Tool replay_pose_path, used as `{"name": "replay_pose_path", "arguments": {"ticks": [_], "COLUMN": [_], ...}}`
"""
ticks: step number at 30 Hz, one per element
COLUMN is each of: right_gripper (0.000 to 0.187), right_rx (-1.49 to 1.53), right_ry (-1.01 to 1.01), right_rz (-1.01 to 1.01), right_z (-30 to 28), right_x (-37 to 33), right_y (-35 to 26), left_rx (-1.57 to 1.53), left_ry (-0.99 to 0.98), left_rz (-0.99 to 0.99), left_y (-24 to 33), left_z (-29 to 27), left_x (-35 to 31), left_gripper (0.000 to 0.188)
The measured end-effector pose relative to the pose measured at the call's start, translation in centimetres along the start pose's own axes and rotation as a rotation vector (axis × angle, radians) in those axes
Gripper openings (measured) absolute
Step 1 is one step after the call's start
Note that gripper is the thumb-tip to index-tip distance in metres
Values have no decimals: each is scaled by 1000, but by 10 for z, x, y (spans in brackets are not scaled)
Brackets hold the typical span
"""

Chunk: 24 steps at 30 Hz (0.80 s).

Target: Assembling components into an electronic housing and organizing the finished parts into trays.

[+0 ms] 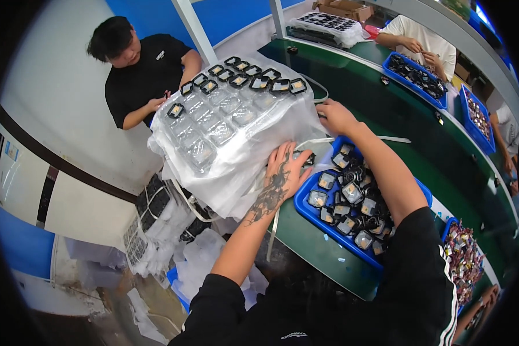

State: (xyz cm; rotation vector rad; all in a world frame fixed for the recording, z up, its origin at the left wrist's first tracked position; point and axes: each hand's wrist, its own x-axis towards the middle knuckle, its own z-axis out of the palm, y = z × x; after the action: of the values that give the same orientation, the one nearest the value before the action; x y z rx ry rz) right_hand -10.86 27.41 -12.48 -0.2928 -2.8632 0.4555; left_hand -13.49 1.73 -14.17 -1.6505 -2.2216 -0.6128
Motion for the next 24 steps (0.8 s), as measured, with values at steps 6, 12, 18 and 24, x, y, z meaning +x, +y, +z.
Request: {"name": "replay_pose_path", "arguments": {"ticks": [6,12,18,24], "right_gripper": [16,23,24,22], "right_rx": [223,319,105,140], "right_ry": [288,-432,-210,-190], "right_rz": [35,-7,-46,35], "right_z": [-42,-107,-125,-136], "right_x": [-32,-94,-117,-164], "right_y": [9,-33,-35,-45], "left_rx": [-115,-78,-180,-160], "left_ry": [-55,-9,28,304], "left_rz": [-69,-57,-145,-145], "left_y": [0,-3,3,7], "left_z": [4,0,4,0], "left_x": [3,-1,-5,-4], "left_gripper": [28,32,35,30]}}
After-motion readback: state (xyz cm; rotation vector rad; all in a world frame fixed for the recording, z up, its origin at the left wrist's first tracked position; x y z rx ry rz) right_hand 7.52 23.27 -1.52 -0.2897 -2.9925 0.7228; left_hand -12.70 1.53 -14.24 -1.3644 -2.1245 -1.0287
